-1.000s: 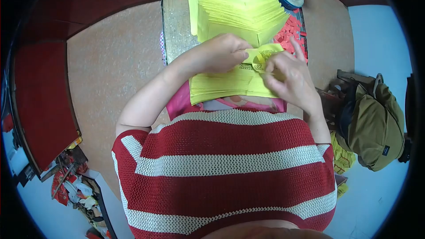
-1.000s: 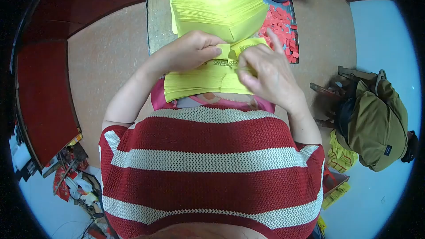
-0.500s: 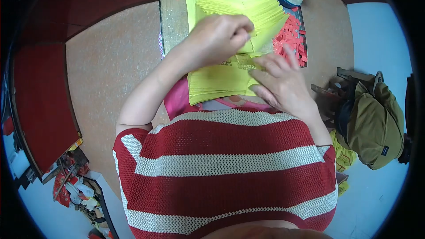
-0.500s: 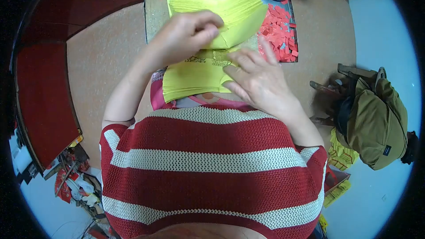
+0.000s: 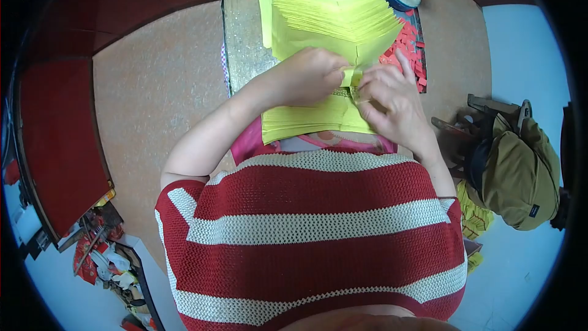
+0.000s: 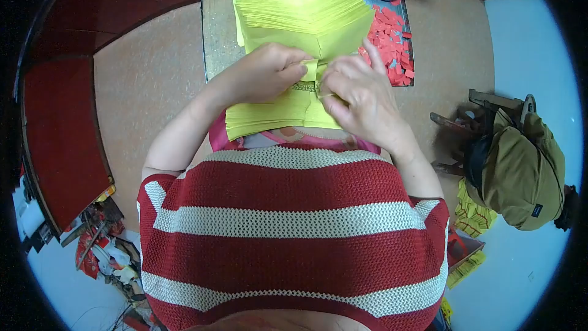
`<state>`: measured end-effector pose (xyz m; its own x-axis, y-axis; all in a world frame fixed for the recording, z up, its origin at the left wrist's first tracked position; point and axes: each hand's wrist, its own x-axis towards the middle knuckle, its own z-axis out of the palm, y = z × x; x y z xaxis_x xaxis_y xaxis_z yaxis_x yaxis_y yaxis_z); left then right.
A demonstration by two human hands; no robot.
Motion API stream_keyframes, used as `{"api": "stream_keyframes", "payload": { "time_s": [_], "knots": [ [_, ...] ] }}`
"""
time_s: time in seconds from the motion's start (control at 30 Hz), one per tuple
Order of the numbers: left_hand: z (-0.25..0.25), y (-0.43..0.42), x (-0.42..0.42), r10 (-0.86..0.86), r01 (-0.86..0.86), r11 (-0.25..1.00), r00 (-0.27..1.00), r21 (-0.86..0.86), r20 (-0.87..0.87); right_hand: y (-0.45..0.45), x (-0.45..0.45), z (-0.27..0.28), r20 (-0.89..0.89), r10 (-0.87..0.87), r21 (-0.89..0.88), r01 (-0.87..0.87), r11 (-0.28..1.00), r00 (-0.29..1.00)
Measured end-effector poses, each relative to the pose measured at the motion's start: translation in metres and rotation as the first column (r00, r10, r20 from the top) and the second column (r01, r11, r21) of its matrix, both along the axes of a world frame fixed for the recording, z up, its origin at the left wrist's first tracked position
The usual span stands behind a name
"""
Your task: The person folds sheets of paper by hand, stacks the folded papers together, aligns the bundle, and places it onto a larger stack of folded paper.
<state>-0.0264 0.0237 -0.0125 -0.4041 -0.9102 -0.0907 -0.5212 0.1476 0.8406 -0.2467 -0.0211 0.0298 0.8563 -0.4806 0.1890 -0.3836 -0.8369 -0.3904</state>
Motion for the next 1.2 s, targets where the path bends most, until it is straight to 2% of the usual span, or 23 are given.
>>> {"api": "stream_keyframes", "payload": {
  "time_s": [0.03, 0.1, 0.17, 0.23, 0.3, 0.47, 0.53, 0.57, 0.6, 0.63, 0.67, 0.7, 0.73, 0.77, 0.83, 0.87, 0.9, 0.97, 1.0, 1.07, 1.13, 1.2],
  "knots": [
    [0.003, 0.0, 0.001, 0.001, -0.001, 1.0, 1.0, 0.001, 0.001, 0.002, -0.001, 0.0, 0.003, 0.011, 0.017, -0.012, 1.0, 1.0],
    [0.009, 0.002, 0.0, 0.058, -0.022, 0.978, 0.984, 0.206, -0.171, 0.0, -0.002, 0.007, -0.025, -0.024, 0.057, 0.026, 0.998, 0.999],
    [0.012, 0.006, -0.002, 0.043, -0.008, 0.98, 0.985, 0.198, -0.169, -0.001, -0.003, 0.01, -0.056, -0.058, 0.093, 0.063, 0.994, 0.997],
    [0.008, 0.008, -0.002, 0.035, -0.003, 0.982, 0.986, 0.191, -0.165, -0.004, 0.001, 0.009, 0.026, -0.069, 0.024, 0.069, 0.997, 0.997],
    [-0.001, 0.01, -0.004, 0.026, -0.029, 0.999, 0.985, -0.017, -0.172, -0.007, 0.008, 0.004, 0.066, -0.077, 0.03, 0.075, 0.997, 0.995],
    [0.008, 0.003, -0.001, -0.024, 0.031, 0.998, 0.992, 0.052, -0.12, -0.016, 0.005, 0.004, 0.107, -0.102, 0.101, 0.091, 0.991, 0.989],
    [0.006, -0.001, 0.0, -0.03, 0.039, 0.997, 0.991, 0.069, -0.131, -0.006, -0.002, 0.021, 0.025, -0.111, -0.292, 0.114, 0.95, 0.993],
    [0.005, -0.004, 0.002, 0.031, -0.032, 0.999, 0.993, -0.006, -0.113, 0.003, -0.003, 0.023, 0.022, -0.114, -0.289, 0.116, 0.95, 0.993],
    [0.006, -0.006, 0.004, 0.092, -0.101, 0.991, 0.991, -0.085, -0.098, 0.013, -0.002, 0.025, -0.074, -0.056, -0.234, 0.038, 0.971, 0.996],
    [0.011, -0.007, 0.005, 0.088, -0.097, 0.991, 0.991, -0.088, -0.099, 0.017, -0.002, 0.026, -0.165, 0.007, -0.175, -0.036, 0.984, 0.986],
    [0.019, -0.008, 0.008, 0.212, -0.221, 0.96, 0.975, -0.172, -0.068, 0.018, -0.005, 0.012, -0.214, 0.087, -0.086, -0.108, 0.99, 0.973],
    [0.025, -0.008, 0.009, 0.338, -0.339, 0.906, 0.94, -0.256, -0.048, 0.015, -0.005, 0.012, -0.214, 0.087, -0.088, -0.108, 0.99, 0.973],
    [0.026, -0.005, 0.009, 0.403, -0.42, 0.823, 0.906, -0.383, -0.128, 0.01, -0.005, 0.013, -0.178, 0.066, -0.085, -0.082, 0.993, 0.982],
    [0.031, 0.0, 0.01, 0.409, -0.424, 0.824, 0.904, -0.377, -0.123, 0.007, -0.004, 0.012, -0.141, 0.045, -0.075, -0.055, 0.996, 0.989],
    [0.045, 0.01, 0.012, 0.263, -0.321, 0.835, 0.946, -0.446, -0.189, -0.004, 0.001, 0.007, -0.086, 0.014, -0.091, -0.022, 0.996, 0.996],
    [0.048, 0.015, 0.011, 0.193, -0.223, 0.923, 0.973, -0.314, -0.124, -0.009, 0.002, 0.004, -0.057, -0.016, -0.083, 0.011, 0.996, 0.998],
    [0.046, 0.015, 0.009, 0.191, -0.222, 0.922, 0.973, -0.317, -0.126, -0.013, 0.004, 0.002, -0.029, -0.045, -0.073, 0.043, 0.996, 0.999],
    [0.029, 0.018, 0.001, 0.053, -0.042, 0.986, 0.997, -0.163, 0.061, -0.015, 0.007, 0.0, 0.004, -0.027, -0.076, 0.028, 0.997, 1.0],
    [0.015, 0.017, -0.001, 0.04, -0.031, 0.993, 0.996, -0.115, 0.081, -0.014, 0.007, -0.001, 0.006, -0.021, -0.048, 0.021, 0.999, 1.0],
    [-0.003, 0.011, -0.002, 0.003, 0.006, 0.992, 0.998, -0.13, 0.069, -0.008, 0.004, -0.002, 0.003, -0.019, -0.021, 0.019, 1.0, 1.0],
    [-0.001, 0.006, 0.0, -0.033, 0.041, 0.988, 0.998, -0.147, 0.06, 0.003, 0.001, -0.004, -0.022, 0.022, 0.068, -0.02, 0.997, 1.0],
    [0.01, 0.001, 0.003, 0.012, -0.01, 0.988, 1.0, 0.153, -0.009, 0.003, -0.001, 0.0, -0.015, 0.003, 0.064, -0.002, 0.998, 1.0]
  ]
}}
